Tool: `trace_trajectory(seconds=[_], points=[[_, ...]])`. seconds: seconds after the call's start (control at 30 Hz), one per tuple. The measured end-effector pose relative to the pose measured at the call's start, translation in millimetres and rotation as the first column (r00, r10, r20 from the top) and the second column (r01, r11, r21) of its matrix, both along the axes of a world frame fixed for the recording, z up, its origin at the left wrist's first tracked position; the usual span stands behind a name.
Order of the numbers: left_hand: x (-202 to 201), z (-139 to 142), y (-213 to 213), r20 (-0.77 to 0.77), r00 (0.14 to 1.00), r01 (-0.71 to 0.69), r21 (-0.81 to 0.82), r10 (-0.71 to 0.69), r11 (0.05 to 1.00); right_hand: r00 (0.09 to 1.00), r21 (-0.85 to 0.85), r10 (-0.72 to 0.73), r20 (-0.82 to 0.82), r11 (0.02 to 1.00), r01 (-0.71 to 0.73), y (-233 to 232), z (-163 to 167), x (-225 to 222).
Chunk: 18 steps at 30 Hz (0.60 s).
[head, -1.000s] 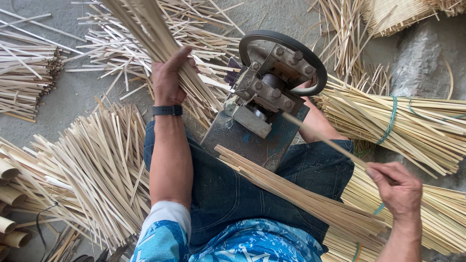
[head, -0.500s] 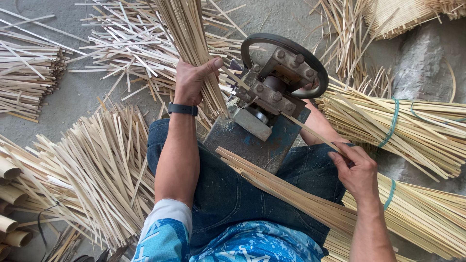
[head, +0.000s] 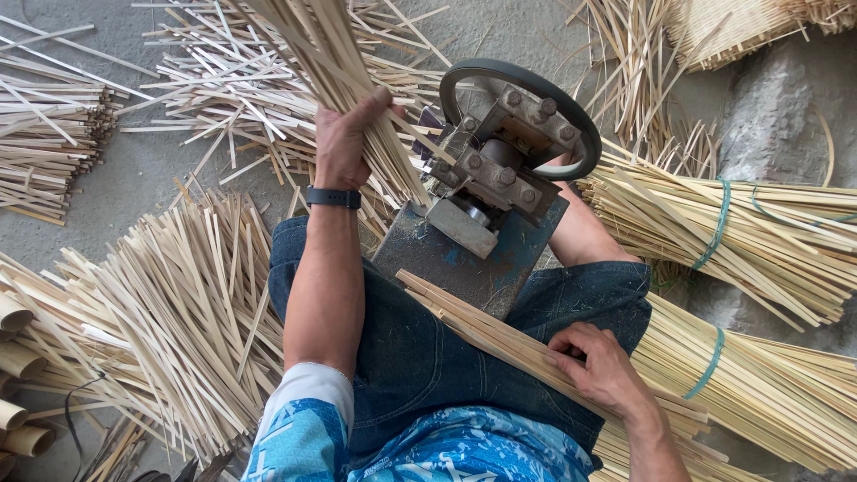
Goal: The person sits on the floor and repeatedly feeds long bamboo strips into a manual splitting machine, guiding each strip through the blade and collecting the split pieces. The person occasionally gathers and repositions the split strips on the floor.
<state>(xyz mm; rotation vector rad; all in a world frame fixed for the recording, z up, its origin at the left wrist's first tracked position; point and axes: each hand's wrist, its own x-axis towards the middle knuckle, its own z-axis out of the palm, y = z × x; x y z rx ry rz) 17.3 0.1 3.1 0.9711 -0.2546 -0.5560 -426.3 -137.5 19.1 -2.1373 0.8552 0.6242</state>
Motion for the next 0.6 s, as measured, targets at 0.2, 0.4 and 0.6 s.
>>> trace_trajectory(seconds=[0.2,0.4,0.6], points=[[7,-2,16,-0.085,0.993,-0.088,-0.090,0.081,0.992,0.994,-0.033,0.058,0.092,0.998,-0.055,1,-2,-3],[1,3,20,0.027,0.999,-0.050,0.129,0.047,0.990,0.998,-0.047,0.052,0.017,0.998,-0.051,-4,-15,-17],[-1,13,26,0.028,0.999,-0.043,0.274,0.037,0.961,0.968,-0.021,-0.244,0.052,0.969,0.245,-9,-19,-29]])
